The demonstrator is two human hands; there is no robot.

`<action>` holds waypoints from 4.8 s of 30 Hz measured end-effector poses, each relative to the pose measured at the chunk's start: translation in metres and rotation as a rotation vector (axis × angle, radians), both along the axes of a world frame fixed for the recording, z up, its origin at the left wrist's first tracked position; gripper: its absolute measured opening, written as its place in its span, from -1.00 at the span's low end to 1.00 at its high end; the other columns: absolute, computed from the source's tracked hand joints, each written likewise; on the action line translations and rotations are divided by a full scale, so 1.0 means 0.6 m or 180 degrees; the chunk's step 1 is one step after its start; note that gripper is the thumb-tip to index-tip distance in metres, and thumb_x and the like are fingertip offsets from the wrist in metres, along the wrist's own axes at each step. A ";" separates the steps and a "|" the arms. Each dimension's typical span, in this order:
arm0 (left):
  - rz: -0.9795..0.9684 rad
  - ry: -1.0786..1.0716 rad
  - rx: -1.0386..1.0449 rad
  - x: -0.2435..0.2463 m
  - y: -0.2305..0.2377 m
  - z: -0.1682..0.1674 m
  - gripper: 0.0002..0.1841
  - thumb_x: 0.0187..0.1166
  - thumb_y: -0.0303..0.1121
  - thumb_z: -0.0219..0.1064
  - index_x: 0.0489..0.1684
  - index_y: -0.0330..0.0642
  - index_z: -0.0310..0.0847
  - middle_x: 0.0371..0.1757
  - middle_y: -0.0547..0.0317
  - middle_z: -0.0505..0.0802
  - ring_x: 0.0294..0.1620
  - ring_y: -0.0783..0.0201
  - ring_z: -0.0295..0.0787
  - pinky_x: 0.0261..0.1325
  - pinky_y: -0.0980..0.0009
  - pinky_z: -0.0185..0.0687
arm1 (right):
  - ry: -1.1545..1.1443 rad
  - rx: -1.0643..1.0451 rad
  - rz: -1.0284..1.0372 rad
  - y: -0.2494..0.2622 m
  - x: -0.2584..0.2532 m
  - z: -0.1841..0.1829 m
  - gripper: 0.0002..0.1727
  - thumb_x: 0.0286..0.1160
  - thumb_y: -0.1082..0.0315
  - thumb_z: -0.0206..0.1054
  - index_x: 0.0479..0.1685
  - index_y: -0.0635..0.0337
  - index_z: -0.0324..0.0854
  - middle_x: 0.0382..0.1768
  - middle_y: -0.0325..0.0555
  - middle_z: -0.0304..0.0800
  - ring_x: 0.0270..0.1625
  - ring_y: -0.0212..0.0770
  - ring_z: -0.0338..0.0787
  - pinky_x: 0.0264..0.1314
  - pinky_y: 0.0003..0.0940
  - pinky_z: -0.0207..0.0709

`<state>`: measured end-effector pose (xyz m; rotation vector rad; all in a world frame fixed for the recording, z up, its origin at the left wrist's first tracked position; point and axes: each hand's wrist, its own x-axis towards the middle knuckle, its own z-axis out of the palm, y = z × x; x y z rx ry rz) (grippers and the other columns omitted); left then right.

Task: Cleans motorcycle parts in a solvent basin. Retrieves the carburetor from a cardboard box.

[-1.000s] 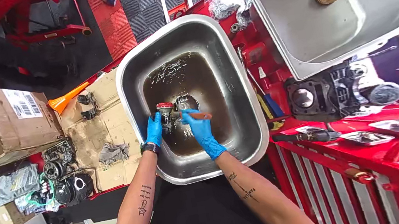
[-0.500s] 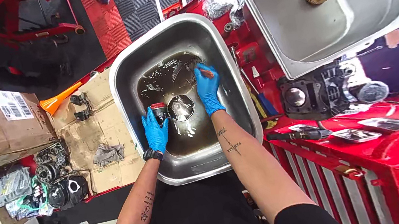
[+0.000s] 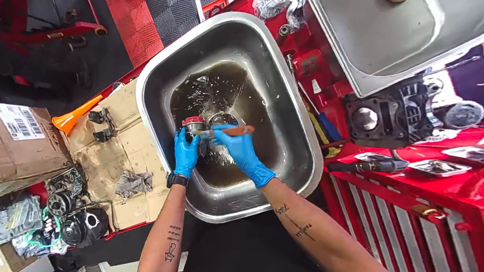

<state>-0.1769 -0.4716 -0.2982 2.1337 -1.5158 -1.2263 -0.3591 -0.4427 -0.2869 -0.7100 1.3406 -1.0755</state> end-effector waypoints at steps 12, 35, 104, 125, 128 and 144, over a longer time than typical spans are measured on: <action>-0.0523 0.0031 0.0049 0.004 -0.018 0.017 -0.36 0.81 -0.06 0.09 0.69 -0.40 0.29 0.53 -0.39 0.60 0.60 -0.10 0.53 0.69 0.05 0.36 | 0.0700 -0.0691 0.0380 -0.038 -0.039 -0.004 -0.80 0.52 0.32 0.45 -0.01 0.19 0.84 -0.07 -0.10 0.91 -0.08 -0.33 0.88 0.11 -0.30 0.78; -0.1158 -0.0001 0.0000 -0.010 -0.009 0.047 -0.38 0.73 -0.14 0.25 0.67 -0.35 0.33 0.50 -0.30 0.65 0.55 -0.05 0.58 0.66 0.07 0.42 | 0.0678 -0.1444 0.0888 -0.023 -0.121 0.023 -0.83 0.49 0.41 0.46 -0.04 0.19 0.87 -0.01 -0.10 0.89 0.05 -0.31 0.85 0.20 -0.32 0.75; 0.1230 0.1454 -0.0083 -0.012 0.035 0.049 -0.61 0.87 -0.25 0.00 0.14 -0.42 0.65 -0.09 -0.06 0.82 -0.08 0.22 0.80 0.09 0.21 0.76 | 0.0441 -0.1042 0.0072 0.068 -0.065 0.072 -0.83 0.45 0.38 0.47 -0.08 0.23 0.86 -0.13 -0.14 0.92 -0.13 -0.37 0.89 0.05 -0.39 0.82; 0.3009 0.2767 0.0698 -0.067 0.042 0.075 -0.45 0.86 0.03 -0.27 0.55 -0.15 0.29 0.37 -0.22 0.64 0.29 -0.16 0.66 0.22 -0.18 0.65 | 0.0714 -0.1024 0.0113 0.025 -0.098 0.042 -0.83 0.47 0.35 0.45 -0.07 0.18 0.87 -0.10 -0.11 0.90 -0.04 -0.33 0.87 0.15 -0.30 0.76; 0.3030 0.2903 0.0778 -0.066 0.043 0.078 -0.42 0.85 0.06 -0.30 0.58 -0.14 0.27 0.39 -0.23 0.64 0.30 -0.17 0.67 0.23 -0.17 0.67 | 0.0453 -0.0861 0.0028 0.025 -0.104 0.055 -0.82 0.49 0.34 0.47 -0.04 0.17 0.85 -0.09 -0.16 0.92 -0.09 -0.34 0.90 0.10 -0.30 0.82; 0.2921 0.2877 0.1021 -0.061 0.019 0.095 -0.41 0.87 0.07 -0.29 0.45 -0.22 0.35 0.16 -0.21 0.73 0.12 -0.10 0.77 0.22 -0.05 0.72 | 0.2379 -0.0570 0.1074 -0.007 -0.147 -0.015 -0.78 0.55 0.41 0.34 0.02 0.26 0.83 0.02 0.22 0.84 0.11 0.19 0.83 0.21 0.20 0.65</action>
